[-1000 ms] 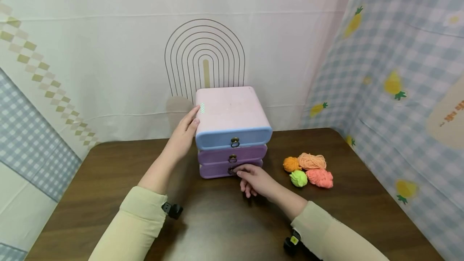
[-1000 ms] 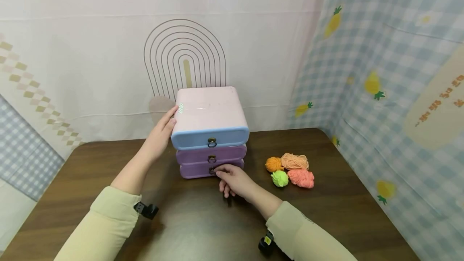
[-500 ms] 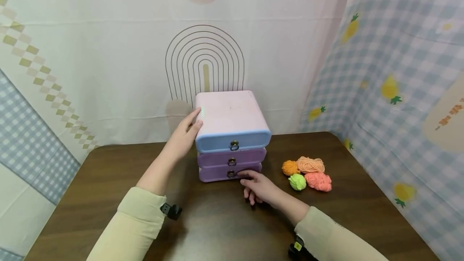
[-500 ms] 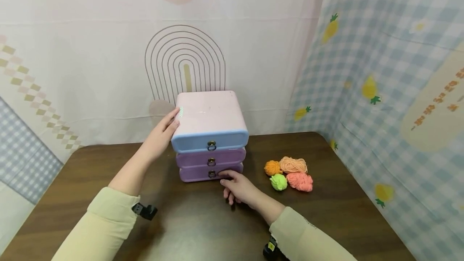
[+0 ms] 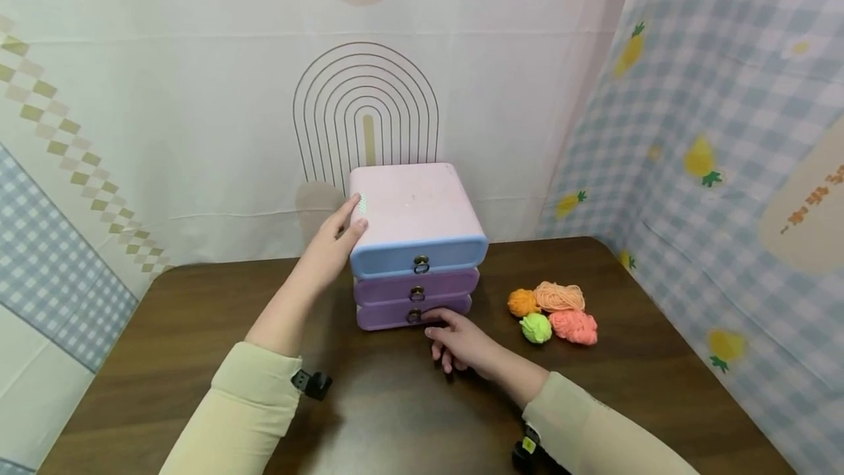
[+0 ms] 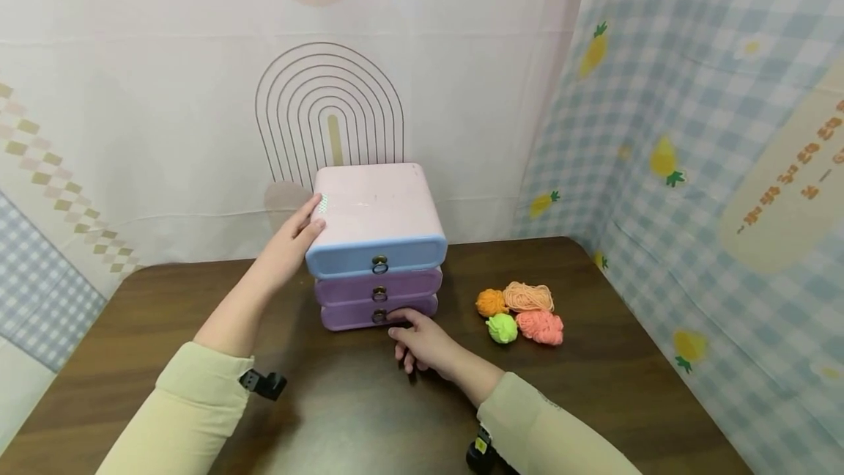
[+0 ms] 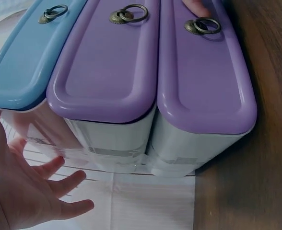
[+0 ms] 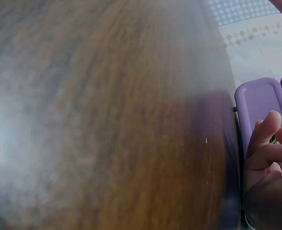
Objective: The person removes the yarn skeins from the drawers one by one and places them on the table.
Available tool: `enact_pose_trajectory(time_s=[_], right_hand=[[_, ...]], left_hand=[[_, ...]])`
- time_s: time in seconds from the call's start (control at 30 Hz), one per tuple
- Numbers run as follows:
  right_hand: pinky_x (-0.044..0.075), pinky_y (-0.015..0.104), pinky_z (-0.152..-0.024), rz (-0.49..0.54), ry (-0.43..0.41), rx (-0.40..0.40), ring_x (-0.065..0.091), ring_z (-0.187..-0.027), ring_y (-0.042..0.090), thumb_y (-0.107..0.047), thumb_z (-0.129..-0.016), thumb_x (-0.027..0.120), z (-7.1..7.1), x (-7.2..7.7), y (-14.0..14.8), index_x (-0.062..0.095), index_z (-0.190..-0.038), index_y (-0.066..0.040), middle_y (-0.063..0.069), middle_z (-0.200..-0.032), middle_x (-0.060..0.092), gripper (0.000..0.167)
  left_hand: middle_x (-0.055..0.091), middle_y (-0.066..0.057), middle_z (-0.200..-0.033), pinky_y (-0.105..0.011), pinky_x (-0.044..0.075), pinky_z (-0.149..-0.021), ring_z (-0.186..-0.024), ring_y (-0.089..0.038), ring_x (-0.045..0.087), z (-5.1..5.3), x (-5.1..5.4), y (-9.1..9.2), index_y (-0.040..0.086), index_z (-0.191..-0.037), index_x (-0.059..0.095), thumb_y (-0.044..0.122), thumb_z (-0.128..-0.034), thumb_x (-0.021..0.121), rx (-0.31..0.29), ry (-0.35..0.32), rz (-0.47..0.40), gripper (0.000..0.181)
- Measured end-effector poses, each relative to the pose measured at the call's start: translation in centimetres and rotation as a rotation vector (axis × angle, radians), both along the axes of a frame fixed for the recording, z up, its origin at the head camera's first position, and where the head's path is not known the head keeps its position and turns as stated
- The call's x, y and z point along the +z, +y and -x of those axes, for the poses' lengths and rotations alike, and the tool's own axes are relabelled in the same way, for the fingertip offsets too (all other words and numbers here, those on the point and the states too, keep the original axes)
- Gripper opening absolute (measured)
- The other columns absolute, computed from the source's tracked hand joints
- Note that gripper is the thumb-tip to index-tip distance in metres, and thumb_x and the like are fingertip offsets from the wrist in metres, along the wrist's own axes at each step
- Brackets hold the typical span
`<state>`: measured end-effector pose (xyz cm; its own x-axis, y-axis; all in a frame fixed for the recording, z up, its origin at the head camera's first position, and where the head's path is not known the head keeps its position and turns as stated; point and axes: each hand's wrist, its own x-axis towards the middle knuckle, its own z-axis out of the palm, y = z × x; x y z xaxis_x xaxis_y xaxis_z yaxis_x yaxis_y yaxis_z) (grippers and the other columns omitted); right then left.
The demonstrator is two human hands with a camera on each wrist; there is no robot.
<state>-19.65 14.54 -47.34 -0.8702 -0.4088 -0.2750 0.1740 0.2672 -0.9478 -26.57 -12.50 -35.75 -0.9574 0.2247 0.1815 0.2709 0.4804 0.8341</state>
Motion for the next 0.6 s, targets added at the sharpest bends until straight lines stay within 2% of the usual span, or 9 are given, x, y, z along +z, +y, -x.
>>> enact_pose_trajectory(time_s=[0.17, 0.4, 0.6], right_hand=[[0.036, 0.022, -0.036, 0.022, 0.003, -0.011, 0.053, -0.044, 0.012, -0.021, -0.102, 0.053, 0.22, -0.15, -0.09, 0.052, -0.134, -0.008, 0.006, -0.068, 0.058, 0.035], [0.037, 0.021, -0.037, 0.064, -0.047, -0.03, 0.052, -0.044, 0.011, -0.02, -0.102, 0.053, 0.44, -0.37, -0.25, 0.053, -0.13, -0.003, 0.007, -0.069, 0.058, 0.033], [0.037, 0.02, -0.037, 0.094, -0.092, -0.002, 0.051, -0.044, 0.009, -0.02, -0.102, 0.052, 0.23, -0.12, -0.9, 0.05, -0.135, 0.001, 0.006, -0.068, 0.058, 0.038]], left_hand=[[0.016, -0.009, -0.164, -0.062, 0.021, -0.115, -0.147, -0.037, 0.02, -0.12, 0.27, 0.02, 0.039, -0.158, 0.021, 0.061, -0.0998, 0.04, -0.007, -0.023, 0.004, 0.065], [0.015, -0.007, -0.164, -0.062, 0.019, -0.115, -0.148, -0.036, 0.02, -0.29, 0.36, 0.06, 0.04, -0.158, 0.021, 0.06, -0.0997, 0.042, 0.003, -0.045, 0.013, 0.065], [0.016, -0.006, -0.165, -0.063, 0.02, -0.114, -0.146, -0.039, 0.022, -0.26, 0.47, 0.09, 0.042, -0.157, 0.021, 0.059, -0.0992, 0.043, 0.004, -0.063, -0.003, 0.065]])
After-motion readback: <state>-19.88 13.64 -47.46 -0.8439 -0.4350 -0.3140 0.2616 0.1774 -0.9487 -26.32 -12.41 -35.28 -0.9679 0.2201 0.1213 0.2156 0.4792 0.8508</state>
